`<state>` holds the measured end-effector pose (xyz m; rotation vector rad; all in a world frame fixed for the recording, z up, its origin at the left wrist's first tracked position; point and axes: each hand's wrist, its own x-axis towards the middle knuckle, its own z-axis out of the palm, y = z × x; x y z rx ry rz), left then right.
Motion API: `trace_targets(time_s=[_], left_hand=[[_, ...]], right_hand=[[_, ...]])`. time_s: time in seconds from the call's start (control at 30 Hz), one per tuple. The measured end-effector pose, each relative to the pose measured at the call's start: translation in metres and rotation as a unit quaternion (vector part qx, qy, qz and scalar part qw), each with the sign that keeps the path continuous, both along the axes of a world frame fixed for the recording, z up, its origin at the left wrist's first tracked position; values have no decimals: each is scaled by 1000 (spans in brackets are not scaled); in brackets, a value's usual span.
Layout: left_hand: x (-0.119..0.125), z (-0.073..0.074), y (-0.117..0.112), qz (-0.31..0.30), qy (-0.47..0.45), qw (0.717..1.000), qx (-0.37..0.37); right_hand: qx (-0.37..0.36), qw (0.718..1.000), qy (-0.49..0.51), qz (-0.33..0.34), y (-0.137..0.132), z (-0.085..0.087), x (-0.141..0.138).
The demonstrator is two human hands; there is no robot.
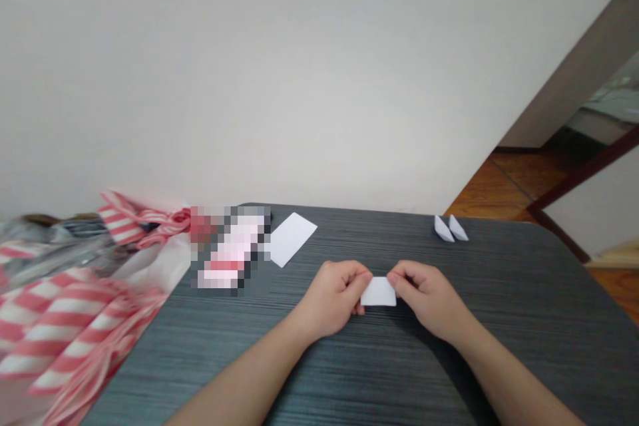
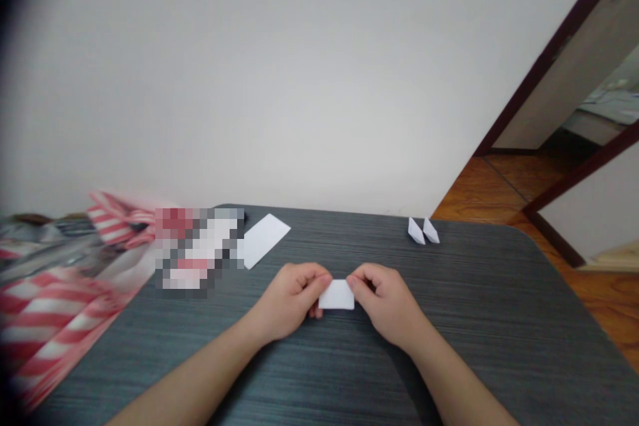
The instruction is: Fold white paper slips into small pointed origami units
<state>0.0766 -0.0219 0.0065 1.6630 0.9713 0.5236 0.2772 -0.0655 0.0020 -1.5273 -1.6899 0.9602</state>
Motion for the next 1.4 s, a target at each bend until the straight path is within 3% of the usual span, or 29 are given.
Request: trace_targets(time_s=[0.2,0.43,0.63,1.4], left_hand=[[1,0,-1,14,-21,1000,-19],[1,-3,1,-16,-23,999,-17],[0,-2,0,-51,-6,999,-3],[0,0,-1,-61,1,998,-8]], right_hand=[[10,1000,13,17,-1,-1,0],[23,999,4,25,-1,1,3],[43,996,-9,80,-1,7,-1],[52,997,1,63,0,7,-2]])
